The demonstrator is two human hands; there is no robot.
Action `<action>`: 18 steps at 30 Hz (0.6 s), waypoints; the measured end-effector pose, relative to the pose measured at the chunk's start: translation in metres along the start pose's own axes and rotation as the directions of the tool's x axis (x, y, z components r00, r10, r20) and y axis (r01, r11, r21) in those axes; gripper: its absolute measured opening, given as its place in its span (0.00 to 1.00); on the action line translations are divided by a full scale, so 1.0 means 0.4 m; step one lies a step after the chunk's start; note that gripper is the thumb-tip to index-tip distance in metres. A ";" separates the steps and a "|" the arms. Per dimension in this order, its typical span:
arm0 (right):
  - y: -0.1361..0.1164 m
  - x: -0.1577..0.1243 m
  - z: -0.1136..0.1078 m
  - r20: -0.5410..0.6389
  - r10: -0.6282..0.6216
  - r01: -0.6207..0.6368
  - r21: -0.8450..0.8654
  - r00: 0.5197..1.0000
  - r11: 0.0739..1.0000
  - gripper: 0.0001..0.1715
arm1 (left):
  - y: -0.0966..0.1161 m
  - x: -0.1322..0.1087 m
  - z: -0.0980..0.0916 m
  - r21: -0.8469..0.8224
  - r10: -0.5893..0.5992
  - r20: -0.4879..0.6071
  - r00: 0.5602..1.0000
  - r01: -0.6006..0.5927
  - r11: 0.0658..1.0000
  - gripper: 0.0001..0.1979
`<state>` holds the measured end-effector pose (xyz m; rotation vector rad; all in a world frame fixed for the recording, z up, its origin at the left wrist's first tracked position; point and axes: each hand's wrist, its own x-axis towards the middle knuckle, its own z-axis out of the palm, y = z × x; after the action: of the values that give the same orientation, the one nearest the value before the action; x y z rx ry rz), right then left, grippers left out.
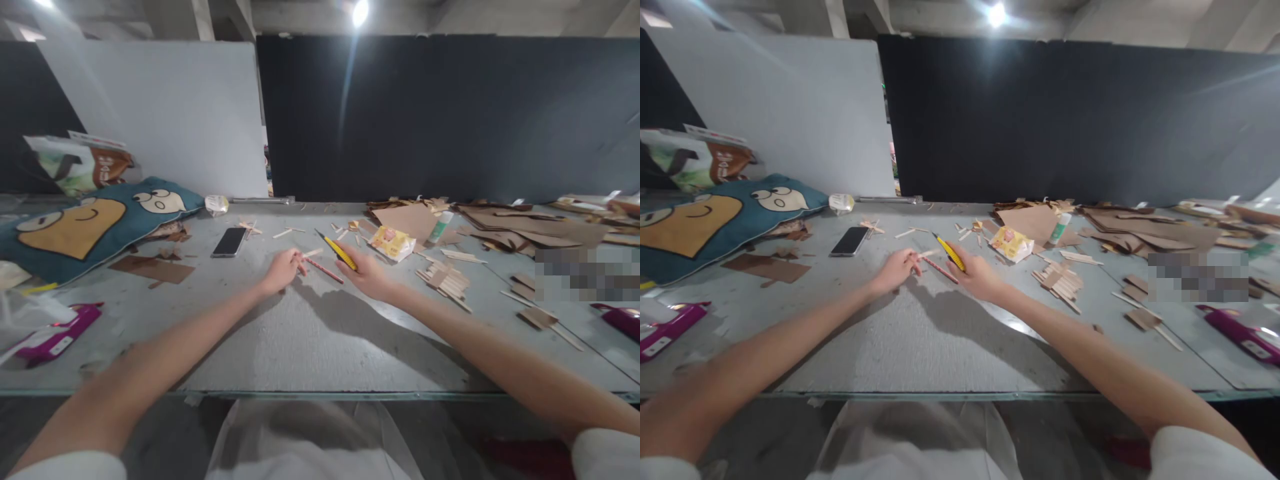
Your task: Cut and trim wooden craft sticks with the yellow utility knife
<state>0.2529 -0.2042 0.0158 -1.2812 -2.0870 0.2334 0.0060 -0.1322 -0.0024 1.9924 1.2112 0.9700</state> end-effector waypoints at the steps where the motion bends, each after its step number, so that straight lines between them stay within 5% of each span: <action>1: 0.007 -0.006 0.008 -0.050 0.017 -0.017 -0.005 0.999 1.000 0.34 | 0.004 -0.009 -0.003 -0.052 -0.037 -0.029 0.999 0.035 0.998 0.12; 4: 0.022 -0.031 0.041 -0.150 0.056 -0.053 0.022 0.987 0.998 0.32 | 0.014 -0.038 -0.006 -0.163 -0.062 -0.069 0.996 0.050 0.985 0.09; 9: 0.009 -0.063 0.072 -0.147 0.092 -0.080 0.084 0.985 0.993 0.29 | 0.040 -0.084 0.005 -0.237 0.004 -0.062 0.998 -0.019 0.971 0.10; 18: 0.043 -0.040 0.076 -0.292 -0.012 -0.020 -0.106 0.956 0.994 0.32 | 0.068 -0.125 0.032 -0.288 0.020 -0.010 1.000 -0.022 0.957 0.19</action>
<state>0.2513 -0.2035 -0.0227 -1.2964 -1.8636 -0.0667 0.0135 -0.1901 -0.0016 1.7761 0.9894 1.0969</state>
